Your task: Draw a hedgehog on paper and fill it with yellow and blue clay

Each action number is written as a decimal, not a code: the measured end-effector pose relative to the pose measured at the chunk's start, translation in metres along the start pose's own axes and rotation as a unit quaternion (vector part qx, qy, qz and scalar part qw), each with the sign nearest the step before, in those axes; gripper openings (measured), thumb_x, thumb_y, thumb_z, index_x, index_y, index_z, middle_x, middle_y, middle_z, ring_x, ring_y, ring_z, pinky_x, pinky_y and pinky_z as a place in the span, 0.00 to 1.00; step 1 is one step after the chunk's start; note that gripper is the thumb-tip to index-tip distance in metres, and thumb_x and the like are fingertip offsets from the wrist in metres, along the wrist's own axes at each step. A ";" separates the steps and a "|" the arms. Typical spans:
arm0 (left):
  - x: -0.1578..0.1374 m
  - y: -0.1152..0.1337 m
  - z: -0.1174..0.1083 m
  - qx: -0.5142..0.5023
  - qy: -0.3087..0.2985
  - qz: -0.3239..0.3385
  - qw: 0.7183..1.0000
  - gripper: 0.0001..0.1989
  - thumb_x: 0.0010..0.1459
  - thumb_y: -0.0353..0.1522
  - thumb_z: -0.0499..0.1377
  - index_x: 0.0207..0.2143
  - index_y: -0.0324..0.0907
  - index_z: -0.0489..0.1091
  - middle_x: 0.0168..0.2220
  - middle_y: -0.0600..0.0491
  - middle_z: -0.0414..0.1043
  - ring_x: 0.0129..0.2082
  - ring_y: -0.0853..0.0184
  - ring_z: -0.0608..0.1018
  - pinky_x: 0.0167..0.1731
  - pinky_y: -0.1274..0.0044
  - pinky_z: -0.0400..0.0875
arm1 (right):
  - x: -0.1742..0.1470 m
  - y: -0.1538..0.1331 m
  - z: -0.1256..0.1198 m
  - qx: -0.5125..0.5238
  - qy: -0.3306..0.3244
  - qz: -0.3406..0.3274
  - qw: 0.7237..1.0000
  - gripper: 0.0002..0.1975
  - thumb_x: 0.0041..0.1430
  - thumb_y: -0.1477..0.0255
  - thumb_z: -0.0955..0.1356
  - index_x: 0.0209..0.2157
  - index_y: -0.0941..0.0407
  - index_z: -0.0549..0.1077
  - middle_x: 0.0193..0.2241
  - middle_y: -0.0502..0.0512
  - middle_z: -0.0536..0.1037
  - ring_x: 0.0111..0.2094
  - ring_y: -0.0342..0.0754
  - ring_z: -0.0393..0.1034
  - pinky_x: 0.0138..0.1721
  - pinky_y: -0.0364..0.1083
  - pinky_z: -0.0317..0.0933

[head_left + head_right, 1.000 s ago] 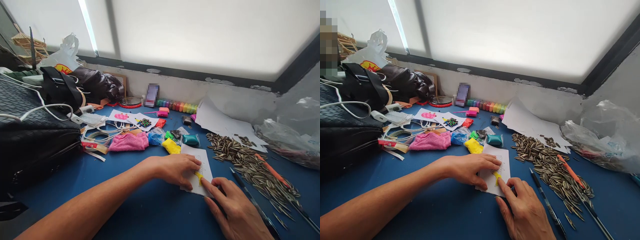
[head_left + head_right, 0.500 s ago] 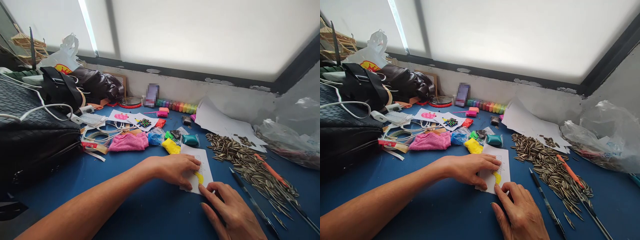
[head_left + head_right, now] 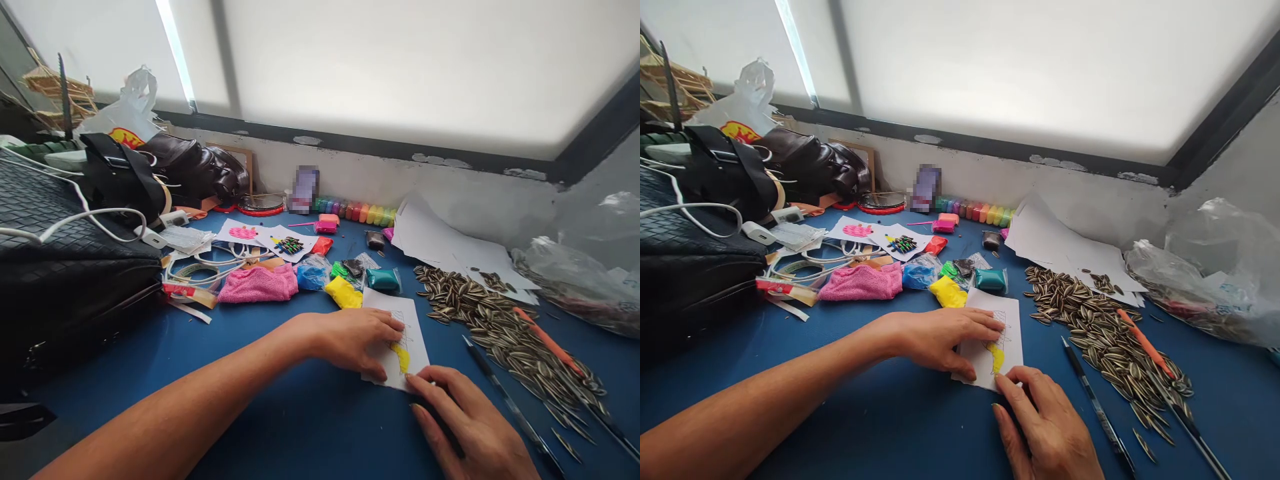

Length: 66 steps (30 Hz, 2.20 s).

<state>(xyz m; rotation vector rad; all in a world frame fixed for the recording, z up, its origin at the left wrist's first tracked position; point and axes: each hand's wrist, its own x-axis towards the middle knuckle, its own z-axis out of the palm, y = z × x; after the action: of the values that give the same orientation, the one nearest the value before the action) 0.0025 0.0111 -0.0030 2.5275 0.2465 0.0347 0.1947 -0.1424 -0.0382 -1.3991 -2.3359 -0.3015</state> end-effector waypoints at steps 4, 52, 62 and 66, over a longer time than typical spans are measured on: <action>0.000 0.001 0.000 0.002 -0.002 0.000 1.000 0.21 0.56 0.33 0.64 0.51 0.32 0.69 0.64 0.39 0.58 0.66 0.53 0.58 0.62 0.67 0.56 | 0.003 -0.001 0.001 -0.011 -0.018 0.008 1.000 0.20 0.67 0.68 0.62 0.56 0.60 0.68 0.44 0.63 0.70 0.39 0.48 0.71 0.37 0.44 0.70; 0.000 0.001 0.000 0.006 -0.003 0.006 1.000 0.23 0.56 0.34 0.64 0.52 0.31 0.68 0.64 0.39 0.56 0.66 0.55 0.58 0.64 0.68 0.54 | 0.004 -0.001 0.000 -0.012 -0.013 -0.016 1.000 0.17 0.66 0.68 0.64 0.53 0.59 0.73 0.40 0.61 0.73 0.39 0.49 0.71 0.39 0.46 0.68; -0.001 0.001 0.000 0.004 -0.003 -0.003 1.000 0.22 0.56 0.33 0.64 0.52 0.32 0.68 0.64 0.40 0.57 0.66 0.55 0.58 0.63 0.68 0.55 | 0.002 -0.001 0.001 -0.038 -0.010 -0.005 0.999 0.19 0.67 0.67 0.62 0.54 0.62 0.71 0.40 0.62 0.72 0.39 0.49 0.70 0.38 0.46 0.68; -0.001 0.003 -0.002 0.005 -0.005 -0.003 1.000 0.21 0.56 0.33 0.64 0.50 0.31 0.69 0.64 0.39 0.57 0.66 0.55 0.58 0.63 0.68 0.55 | 0.004 0.000 0.001 -0.048 -0.022 -0.015 0.998 0.19 0.67 0.67 0.62 0.54 0.60 0.71 0.40 0.61 0.72 0.39 0.50 0.70 0.39 0.48 0.67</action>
<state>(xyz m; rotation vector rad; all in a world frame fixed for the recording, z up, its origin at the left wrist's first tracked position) 0.0018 0.0093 0.0003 2.5358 0.2500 0.0189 0.1927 -0.1393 -0.0374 -1.4290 -2.4095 -0.4005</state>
